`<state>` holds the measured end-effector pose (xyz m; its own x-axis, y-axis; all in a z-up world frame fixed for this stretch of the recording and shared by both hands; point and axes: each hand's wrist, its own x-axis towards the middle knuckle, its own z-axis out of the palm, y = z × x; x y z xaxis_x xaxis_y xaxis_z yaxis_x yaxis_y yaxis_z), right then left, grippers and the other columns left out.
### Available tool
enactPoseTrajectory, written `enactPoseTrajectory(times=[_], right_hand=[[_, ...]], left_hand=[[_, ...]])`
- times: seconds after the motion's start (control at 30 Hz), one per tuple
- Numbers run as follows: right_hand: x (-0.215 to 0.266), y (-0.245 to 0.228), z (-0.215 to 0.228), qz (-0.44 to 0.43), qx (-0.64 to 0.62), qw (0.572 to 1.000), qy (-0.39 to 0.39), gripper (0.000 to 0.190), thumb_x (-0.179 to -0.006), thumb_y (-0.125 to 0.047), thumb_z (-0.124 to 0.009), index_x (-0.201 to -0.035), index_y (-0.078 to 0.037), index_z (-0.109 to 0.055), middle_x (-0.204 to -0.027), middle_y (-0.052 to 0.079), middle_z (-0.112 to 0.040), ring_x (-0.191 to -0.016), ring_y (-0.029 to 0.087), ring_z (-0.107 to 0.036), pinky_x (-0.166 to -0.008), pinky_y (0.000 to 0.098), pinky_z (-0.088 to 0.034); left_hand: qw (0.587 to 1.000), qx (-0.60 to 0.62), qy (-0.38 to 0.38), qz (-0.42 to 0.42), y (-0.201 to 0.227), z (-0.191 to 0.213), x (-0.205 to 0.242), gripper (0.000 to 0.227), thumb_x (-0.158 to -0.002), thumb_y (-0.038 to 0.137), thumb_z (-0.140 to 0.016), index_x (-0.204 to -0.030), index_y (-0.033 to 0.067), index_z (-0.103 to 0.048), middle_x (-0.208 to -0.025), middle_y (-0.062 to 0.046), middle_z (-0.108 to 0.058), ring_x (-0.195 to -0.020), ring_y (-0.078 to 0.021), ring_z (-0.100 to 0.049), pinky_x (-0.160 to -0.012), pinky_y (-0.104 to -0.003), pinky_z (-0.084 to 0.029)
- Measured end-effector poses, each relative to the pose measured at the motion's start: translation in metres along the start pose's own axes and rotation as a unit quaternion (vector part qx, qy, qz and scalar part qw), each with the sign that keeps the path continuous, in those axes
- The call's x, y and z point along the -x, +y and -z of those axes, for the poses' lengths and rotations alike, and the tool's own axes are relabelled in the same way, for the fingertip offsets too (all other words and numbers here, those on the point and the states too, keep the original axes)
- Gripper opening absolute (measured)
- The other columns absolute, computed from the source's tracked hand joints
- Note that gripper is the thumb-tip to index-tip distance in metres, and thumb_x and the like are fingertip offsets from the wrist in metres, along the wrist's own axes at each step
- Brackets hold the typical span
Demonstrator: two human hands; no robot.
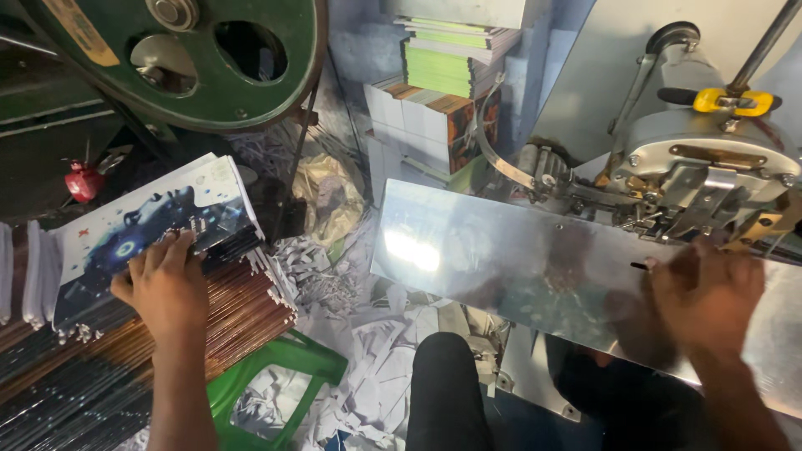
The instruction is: The person repeatedly picks up a book cover, places it on a binding machine, operates the machine to stitch the spine, and then removes the finished book. This cycle is performed multiple times throughout the clip.
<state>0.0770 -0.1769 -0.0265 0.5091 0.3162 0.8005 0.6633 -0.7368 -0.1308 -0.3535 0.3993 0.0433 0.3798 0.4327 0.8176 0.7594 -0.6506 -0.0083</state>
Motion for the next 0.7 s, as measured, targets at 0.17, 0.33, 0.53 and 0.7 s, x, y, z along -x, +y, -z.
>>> enactPoseTrajectory(times=[0.17, 0.33, 0.53, 0.7], right_hand=[[0.016, -0.064, -0.013, -0.030, -0.058, 0.997, 0.029, 0.028, -0.094, -0.026, -0.079, -0.116, -0.012, -0.070, -0.129, 0.011, -0.062, -0.126, 0.031, -0.053, -0.115, 0.0479, -0.036], [0.006, -0.119, -0.013, -0.024, -0.181, 0.983, -0.028, 0.024, -0.088, -0.017, -0.077, -0.109, -0.009, -0.071, -0.123, 0.011, -0.066, -0.113, 0.028, -0.064, -0.099, 0.0431, -0.051], [-0.002, -0.185, -0.020, -0.053, -0.341, 0.926, -0.154, 0.032, -0.089, -0.023, -0.075, -0.116, -0.006, -0.071, -0.113, 0.012, -0.070, -0.085, 0.023, -0.072, -0.072, 0.0278, -0.059], [-0.031, -0.258, -0.050, -0.066, -0.425, 0.842, -0.326, 0.046, -0.093, -0.036, -0.070, -0.132, -0.011, -0.068, -0.101, 0.006, -0.080, -0.085, 0.015, -0.076, -0.073, 0.0275, -0.058]], left_hand=[[1.000, 0.018, 0.007, 0.019, 0.005, 0.006, 0.000, 0.030, -0.091, 0.010, -0.072, -0.119, 0.0199, -0.076, -0.122, 0.001, -0.073, -0.120, -0.0219, -0.060, -0.110, -0.047, -0.031], [0.998, 0.060, -0.008, 0.031, 0.006, 0.019, -0.008, 0.026, -0.089, 0.019, -0.080, -0.115, 0.0191, -0.078, -0.118, 0.001, -0.073, -0.119, -0.0225, -0.060, -0.108, -0.048, -0.031], [0.996, 0.088, -0.025, 0.002, 0.015, 0.036, -0.013, 0.028, -0.091, 0.029, -0.084, -0.117, 0.0191, -0.078, -0.119, 0.002, -0.073, -0.118, -0.0218, -0.061, -0.107, -0.048, -0.033], [0.997, 0.073, 0.007, -0.020, 0.044, 0.038, -0.006, 0.021, -0.097, 0.024, -0.082, -0.117, 0.0195, -0.078, -0.116, 0.003, -0.074, -0.118, -0.0207, -0.062, -0.111, -0.046, -0.034]])
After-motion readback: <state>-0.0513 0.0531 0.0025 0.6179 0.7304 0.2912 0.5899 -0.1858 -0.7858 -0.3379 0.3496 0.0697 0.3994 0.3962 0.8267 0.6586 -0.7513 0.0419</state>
